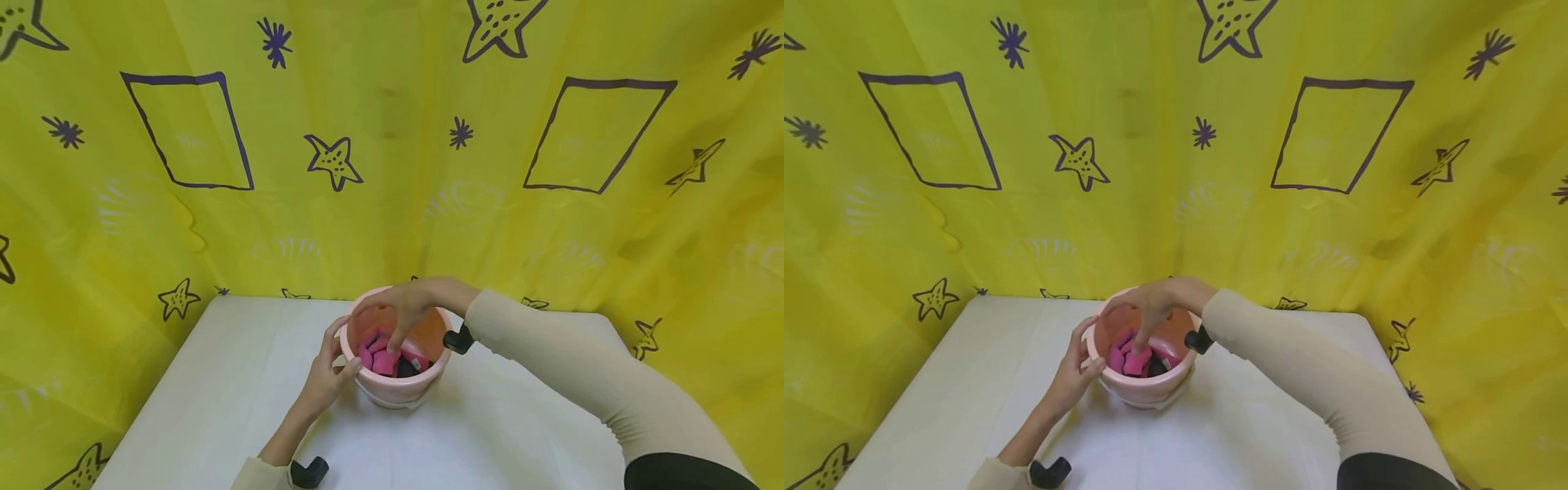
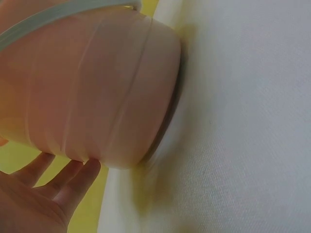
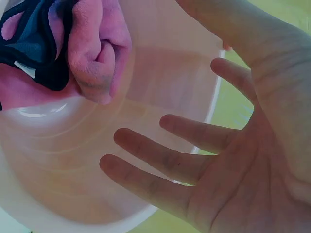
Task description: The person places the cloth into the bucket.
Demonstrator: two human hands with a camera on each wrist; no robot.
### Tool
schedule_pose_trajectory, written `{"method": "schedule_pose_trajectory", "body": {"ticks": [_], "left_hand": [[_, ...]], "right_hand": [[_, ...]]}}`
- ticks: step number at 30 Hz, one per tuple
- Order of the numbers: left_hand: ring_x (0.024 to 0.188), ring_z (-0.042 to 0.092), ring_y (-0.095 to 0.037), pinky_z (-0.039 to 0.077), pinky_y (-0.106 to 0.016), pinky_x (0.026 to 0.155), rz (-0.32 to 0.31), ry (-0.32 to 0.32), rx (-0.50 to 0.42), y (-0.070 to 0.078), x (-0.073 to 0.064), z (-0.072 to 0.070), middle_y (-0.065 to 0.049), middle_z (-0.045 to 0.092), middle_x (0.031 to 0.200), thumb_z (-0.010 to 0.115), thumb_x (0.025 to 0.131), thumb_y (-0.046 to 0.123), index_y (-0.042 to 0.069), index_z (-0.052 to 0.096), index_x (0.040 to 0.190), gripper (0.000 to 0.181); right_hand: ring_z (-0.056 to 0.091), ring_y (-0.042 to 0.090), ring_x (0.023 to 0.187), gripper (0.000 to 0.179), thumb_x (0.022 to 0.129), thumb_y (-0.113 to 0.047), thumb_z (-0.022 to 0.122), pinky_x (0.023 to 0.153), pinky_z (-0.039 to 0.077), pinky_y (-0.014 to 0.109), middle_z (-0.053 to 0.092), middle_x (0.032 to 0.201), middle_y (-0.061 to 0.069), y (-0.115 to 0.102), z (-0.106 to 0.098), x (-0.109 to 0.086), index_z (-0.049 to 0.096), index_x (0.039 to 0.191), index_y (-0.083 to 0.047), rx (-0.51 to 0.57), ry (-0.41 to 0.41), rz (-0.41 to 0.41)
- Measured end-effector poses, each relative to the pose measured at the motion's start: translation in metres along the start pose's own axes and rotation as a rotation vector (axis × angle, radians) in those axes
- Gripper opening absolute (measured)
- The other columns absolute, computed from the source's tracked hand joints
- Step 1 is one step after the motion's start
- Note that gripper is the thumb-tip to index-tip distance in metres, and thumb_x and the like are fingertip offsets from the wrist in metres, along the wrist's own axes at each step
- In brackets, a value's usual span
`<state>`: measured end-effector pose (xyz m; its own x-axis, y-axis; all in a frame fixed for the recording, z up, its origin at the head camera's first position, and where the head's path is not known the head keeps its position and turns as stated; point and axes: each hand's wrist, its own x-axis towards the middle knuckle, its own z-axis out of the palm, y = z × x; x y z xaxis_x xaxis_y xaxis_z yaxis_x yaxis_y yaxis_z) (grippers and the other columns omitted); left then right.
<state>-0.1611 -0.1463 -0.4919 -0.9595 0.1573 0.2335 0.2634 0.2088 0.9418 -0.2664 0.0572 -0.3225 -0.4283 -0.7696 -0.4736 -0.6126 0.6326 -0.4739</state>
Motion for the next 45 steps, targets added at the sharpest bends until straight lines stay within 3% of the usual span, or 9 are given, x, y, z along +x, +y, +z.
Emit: {"method": "schedule_pose_trajectory", "body": {"ticks": [14,21,29,37,45], "left_hand": [[0.131,0.054,-0.042,0.056,-0.057,0.093,-0.016,-0.002,0.019,0.001,0.0,0.003,-0.019,0.054,0.148,0.067,0.094,0.026,0.038,0.026,0.158,0.077],[0.131,0.053,-0.043,0.056,-0.057,0.093,-0.026,0.003,0.013,0.004,-0.001,0.004,-0.02,0.054,0.148,0.067,0.093,0.026,0.037,0.026,0.158,0.077],[0.131,0.053,-0.042,0.056,-0.055,0.092,-0.021,0.005,-0.004,0.004,0.002,0.003,-0.02,0.056,0.146,0.067,0.093,0.025,0.038,0.027,0.158,0.077],[0.132,0.053,-0.044,0.056,-0.055,0.092,-0.02,-0.011,-0.002,0.002,0.001,0.002,-0.022,0.055,0.146,0.066,0.094,0.022,0.036,0.026,0.159,0.077],[0.135,0.051,-0.046,0.055,-0.055,0.095,-0.023,-0.039,-0.015,0.008,-0.004,-0.004,-0.023,0.048,0.153,0.065,0.095,0.022,0.035,0.024,0.16,0.078]], "right_hand": [[0.043,0.031,0.141,0.084,0.082,-0.025,0.089,0.104,0.049,0.052,0.047,0.154,-0.001,0.009,-0.001,-0.015,0.045,0.153,-0.035,0.054,0.037,-0.091],[0.049,0.032,0.137,0.081,0.082,-0.028,0.088,0.104,0.047,0.056,0.052,0.15,0.002,0.009,0.0,-0.029,0.048,0.151,-0.036,0.044,0.114,-0.043],[0.055,0.033,0.128,0.079,0.084,-0.03,0.087,0.099,0.051,0.051,0.054,0.148,0.007,0.015,0.0,-0.048,0.049,0.153,-0.025,0.101,0.196,-0.076],[0.058,0.036,0.125,0.08,0.083,-0.025,0.087,0.101,0.052,0.051,0.056,0.146,0.011,0.027,0.01,-0.065,0.049,0.152,-0.013,0.103,0.353,-0.179],[0.051,0.023,0.135,0.079,0.081,-0.033,0.089,0.105,0.048,0.051,0.057,0.148,0.002,0.043,0.029,-0.082,0.052,0.15,-0.018,0.072,0.58,-0.216]]}}
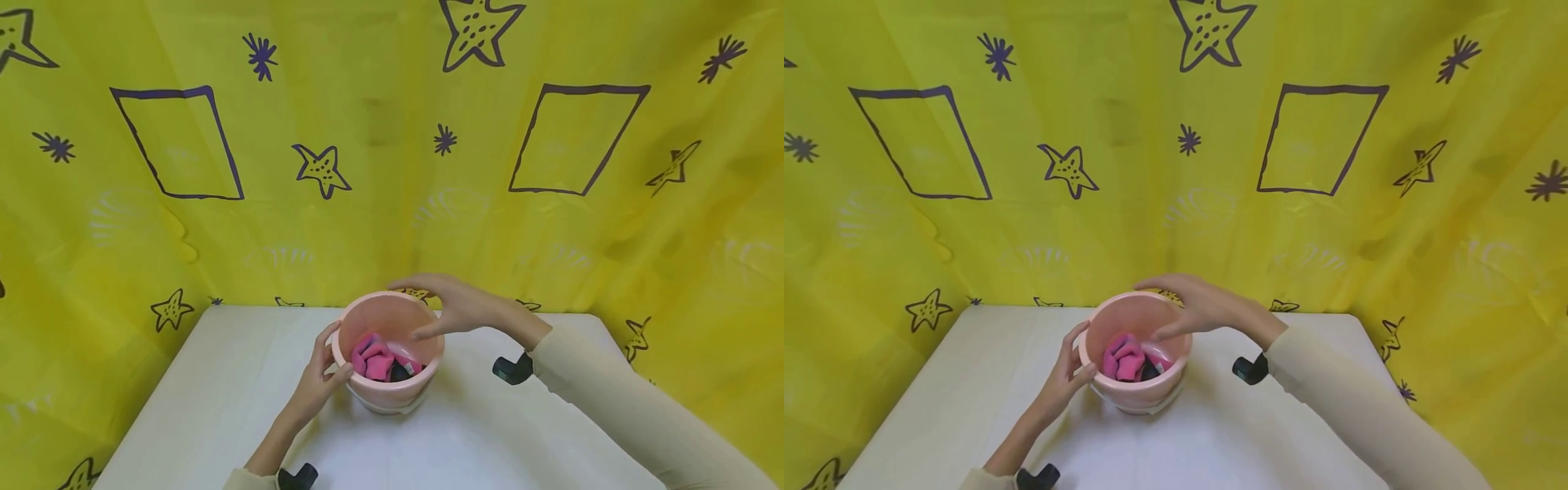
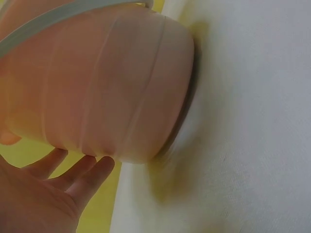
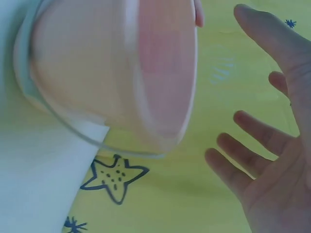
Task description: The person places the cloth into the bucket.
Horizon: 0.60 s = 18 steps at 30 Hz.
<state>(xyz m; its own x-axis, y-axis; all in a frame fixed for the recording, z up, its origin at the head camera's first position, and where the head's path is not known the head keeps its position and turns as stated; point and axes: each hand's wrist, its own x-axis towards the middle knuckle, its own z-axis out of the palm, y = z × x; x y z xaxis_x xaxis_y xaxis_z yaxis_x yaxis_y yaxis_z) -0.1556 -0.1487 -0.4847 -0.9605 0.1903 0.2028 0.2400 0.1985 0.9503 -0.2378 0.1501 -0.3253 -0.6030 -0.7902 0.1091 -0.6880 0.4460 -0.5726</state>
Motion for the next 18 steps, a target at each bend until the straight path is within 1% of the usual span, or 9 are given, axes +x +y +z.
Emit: {"method": "schedule_pose_trajectory", "body": {"ticks": [3,5,7,10,14,17,18], "left_hand": [[0.135,0.051,-0.045,0.056,-0.051,0.095,0.012,-0.004,0.018,0.001,-0.001,-0.002,-0.021,0.048,0.153,0.064,0.095,0.023,0.035,0.023,0.16,0.078],[0.135,0.051,-0.045,0.056,-0.049,0.095,0.023,-0.002,0.03,0.002,-0.002,-0.003,-0.02,0.049,0.153,0.063,0.096,0.022,0.035,0.023,0.16,0.077],[0.136,0.051,-0.044,0.057,-0.047,0.094,0.03,0.008,0.044,0.002,-0.003,-0.005,-0.019,0.049,0.153,0.063,0.096,0.022,0.036,0.022,0.161,0.078],[0.136,0.05,-0.045,0.058,-0.047,0.093,0.048,0.015,0.064,0.001,-0.005,-0.006,-0.019,0.047,0.155,0.062,0.096,0.022,0.035,0.022,0.161,0.078],[0.136,0.051,-0.044,0.057,-0.049,0.093,0.077,0.03,0.096,0.0,-0.006,-0.009,-0.018,0.046,0.156,0.06,0.097,0.024,0.034,0.021,0.162,0.077],[0.134,0.053,-0.043,0.058,-0.048,0.092,0.095,0.042,0.122,-0.001,-0.007,-0.011,-0.018,0.046,0.156,0.06,0.098,0.026,0.034,0.021,0.162,0.076],[0.134,0.053,-0.043,0.058,-0.045,0.092,0.099,0.043,0.127,-0.001,-0.008,-0.012,-0.018,0.046,0.157,0.06,0.098,0.026,0.033,0.021,0.162,0.075]], "right_hand": [[0.052,0.021,0.134,0.078,0.08,-0.033,0.09,0.103,0.05,0.051,0.058,0.147,0.003,0.007,0.005,-0.01,0.055,0.148,-0.017,-0.028,0.067,-0.022],[0.051,0.022,0.135,0.079,0.079,-0.035,0.09,0.101,0.051,0.05,0.057,0.147,0.002,0.012,0.009,-0.017,0.055,0.148,-0.016,-0.042,0.105,-0.032],[0.05,0.023,0.137,0.081,0.079,-0.037,0.09,0.101,0.051,0.05,0.056,0.149,0.001,0.016,0.013,-0.022,0.054,0.149,-0.015,-0.045,0.138,-0.046],[0.047,0.022,0.14,0.083,0.078,-0.039,0.09,0.104,0.05,0.05,0.054,0.151,-0.003,0.022,0.019,-0.03,0.053,0.15,-0.017,-0.042,0.19,-0.052],[0.044,0.023,0.143,0.086,0.077,-0.037,0.092,0.106,0.048,0.052,0.05,0.154,-0.004,0.028,0.026,-0.042,0.051,0.151,-0.023,-0.029,0.251,-0.015],[0.042,0.025,0.145,0.086,0.078,-0.045,0.089,0.107,0.046,0.056,0.046,0.157,-0.002,0.033,0.031,-0.052,0.049,0.152,-0.027,-0.019,0.275,0.04],[0.041,0.026,0.145,0.086,0.079,-0.048,0.088,0.108,0.045,0.059,0.045,0.158,-0.001,0.034,0.033,-0.055,0.048,0.153,-0.028,-0.016,0.281,0.056]]}}
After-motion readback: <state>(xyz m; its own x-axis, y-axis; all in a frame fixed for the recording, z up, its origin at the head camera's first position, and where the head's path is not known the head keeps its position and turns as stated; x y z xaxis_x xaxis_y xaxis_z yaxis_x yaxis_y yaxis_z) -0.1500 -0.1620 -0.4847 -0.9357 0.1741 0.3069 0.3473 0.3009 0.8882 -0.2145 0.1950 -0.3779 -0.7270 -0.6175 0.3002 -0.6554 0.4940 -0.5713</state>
